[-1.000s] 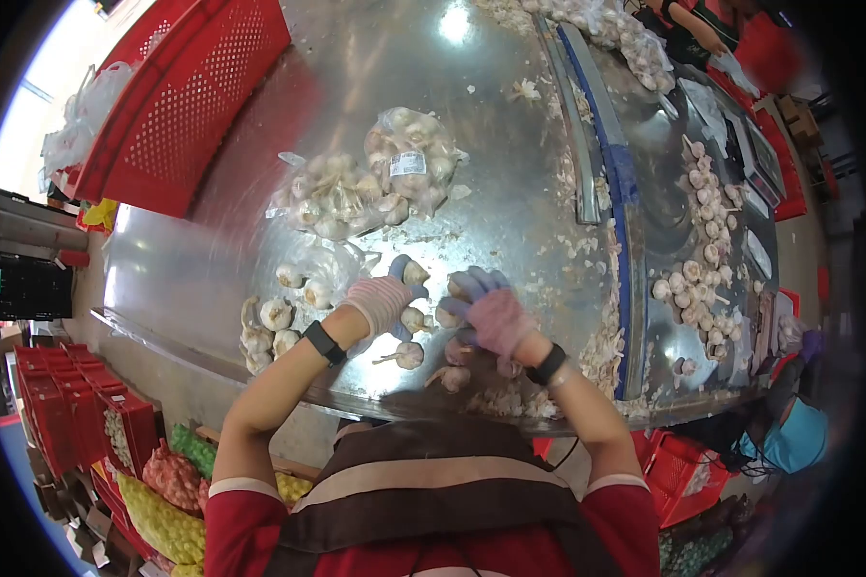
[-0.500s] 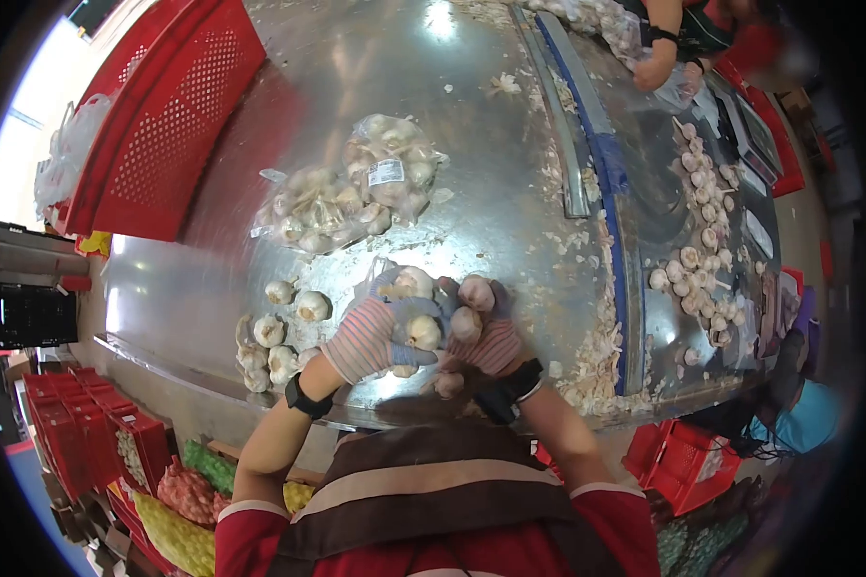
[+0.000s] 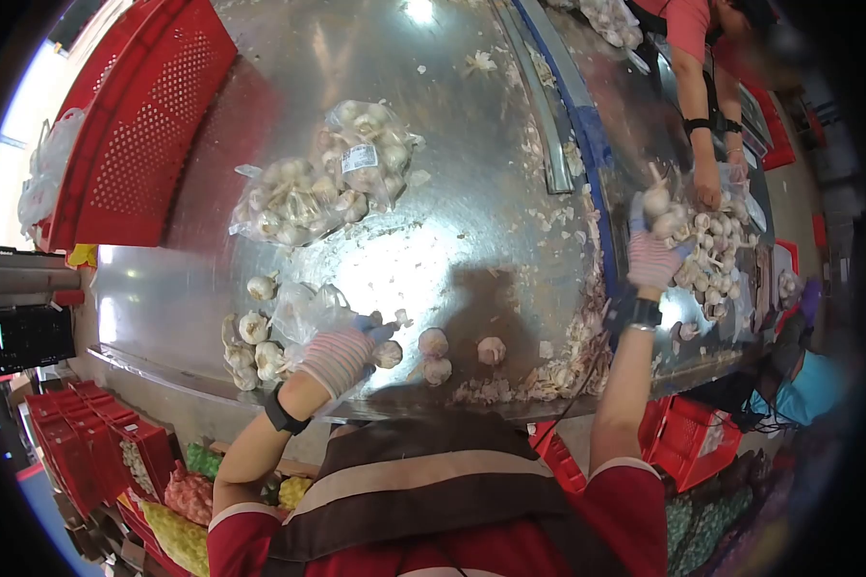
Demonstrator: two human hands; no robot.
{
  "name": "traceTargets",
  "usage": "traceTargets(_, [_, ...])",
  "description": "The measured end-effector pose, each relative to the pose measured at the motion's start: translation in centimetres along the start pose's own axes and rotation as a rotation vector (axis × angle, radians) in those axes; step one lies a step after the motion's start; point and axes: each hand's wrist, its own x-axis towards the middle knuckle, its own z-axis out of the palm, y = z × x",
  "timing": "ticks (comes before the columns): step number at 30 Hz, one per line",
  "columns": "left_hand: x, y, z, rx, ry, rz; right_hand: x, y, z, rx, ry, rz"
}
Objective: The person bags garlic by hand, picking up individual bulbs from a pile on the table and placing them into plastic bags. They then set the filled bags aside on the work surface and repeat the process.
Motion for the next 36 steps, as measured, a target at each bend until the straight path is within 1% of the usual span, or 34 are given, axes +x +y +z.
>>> traceTargets(2, [0.7,0.1,2.7,0.008,-0.003,0.025,0.3,-0.8,1.3,-0.204,0.289,-0.164])
traceTargets(3, [1.2,0.2,3.6,0.019,-0.002,0.047,-0.6,0.7,0.6,-0.601,0.152,-0.123])
traceTargets(4, [1.6,1.3,2.6,-0.015,-0.158,-0.030,-2.3,3.9,0.0,-0.994,0.006,-0.074])
traceTargets(5, [1.9,1.0,3.4,-0.018,-0.158,-0.031,-4.5,6.7,-0.2,-1.512,-0.098,0.153])
traceTargets(6, [2.4,0.5,4.8,0.002,-0.148,-0.039,-6.7,9.5,-0.3,-2.022,-0.341,0.335])
traceTargets(7, [2.7,0.2,5.6,0.024,-0.140,-0.047,-8.9,12.0,-1.2,-2.424,-0.869,0.193])
traceTargets(8, [2.6,0.2,5.6,0.024,-0.142,-0.047,-11.4,13.6,-2.1,-2.643,-1.239,0.326])
traceTargets(10, [2.6,0.1,5.2,-0.164,0.024,0.007,-13.3,17.2,-0.1,-2.706,-1.127,0.857])
traceTargets(11, [2.9,0.5,4.9,-0.163,0.025,0.005,-13.2,18.2,-0.8,-2.705,-1.128,0.856])
traceTargets(13, [3.6,1.4,4.5,-0.292,-0.077,-0.041,-12.5,19.9,-3.2,-2.598,-0.971,0.992])
traceTargets(14, [4.5,0.7,5.9,-0.242,-0.177,-0.037,-12.6,20.6,-3.8,-2.598,-0.972,0.988])
traceTargets(15, [4.7,-0.2,7.3,-0.239,-0.175,-0.036,-12.9,21.1,-4.2,-2.528,-0.959,0.893])
traceTargets(16, [4.8,-0.5,7.5,-0.262,-0.120,0.012,-13.0,21.4,-4.8,-2.456,-0.945,0.803])
traceTargets(17, [4.8,-0.5,7.3,-0.286,-0.064,0.061,-12.9,21.1,-6.0,-2.458,-0.946,0.801])
traceTargets(18, [4.7,-0.5,7.2,-0.287,-0.062,0.062,-12.6,20.6,-7.4,-2.317,-0.987,0.619])
traceTargets(19, [4.6,-0.2,6.4,-0.396,0.015,0.054,-12.3,20.1,-7.4,-2.169,-1.020,0.446])
traceTargets(20, [4.4,0.1,5.7,-0.505,0.091,0.044,-12.1,19.6,-7.4,-2.170,-1.023,0.447])
traceTargets(21, [4.3,0.5,5.0,-0.505,0.092,0.045,-11.9,19.0,-7.3,-1.811,-0.762,0.682])
traceTargets(22, [4.4,1.2,4.3,-0.623,0.179,0.104,-11.6,18.4,-7.0,-1.430,-0.506,0.863])
traceTargets(23, [4.8,1.8,3.8,-0.739,0.271,0.164,-11.3,17.5,-9.2,-1.432,-0.512,0.860])
traceTargets(24, [5.9,2.3,4.3,-1.040,0.192,0.166,-10.9,16.5,-13.3,-0.928,-0.285,0.983])
traceTargets(25, [6.9,2.9,4.8,-1.341,0.119,0.147,-10.7,16.5,-9.6,-0.586,-0.166,0.980])
traceTargets(26, [6.6,4.9,2.4,-1.094,0.252,0.208,-10.5,16.6,-5.5,-0.241,-0.051,0.977])
traceTargets(27, [6.7,6.5,0.6,-0.842,0.376,0.260,-10.8,16.6,-3.9,-0.245,-0.058,0.985])
traceTargets(28, [7.2,7.4,-0.1,-0.841,0.388,0.258,-11.3,16.6,-3.1,-0.214,0.055,0.798])
traceTargets(29, [7.8,8.1,-0.6,-0.750,0.518,0.394,-11.5,16.6,-2.5,-0.183,0.163,0.609])
traceTargets(30, [8.1,8.4,-1.3,-0.653,0.645,0.527,-11.5,16.3,-1.8,-0.101,0.136,0.566])
traceTargets(31, [8.0,8.4,-2.2,-0.652,0.655,0.522,-9.9,15.5,-3.2,-0.105,0.132,0.575])
traceTargets(32, [7.9,8.5,-3.3,-0.644,0.569,0.534,-7.1,14.0,-6.1,-0.078,-0.206,0.544])
traceTargets(33, [8.0,8.4,-4.1,-0.634,0.483,0.547,-6.3,11.3,-8.3,0.026,-0.293,0.511])
traceTargets(34, [8.4,7.5,-4.2,-0.689,0.449,0.497,-5.5,8.6,-10.4,0.133,-0.381,0.485])
traceTargets(35, [9.4,5.8,-3.4,-0.690,0.453,0.494,-6.2,7.6,-9.4,0.165,-0.220,0.351])
traceTargets(36, [10.7,3.6,-2.1,-0.878,0.418,0.330,-6.8,6.6,-8.2,0.176,-0.067,0.209])
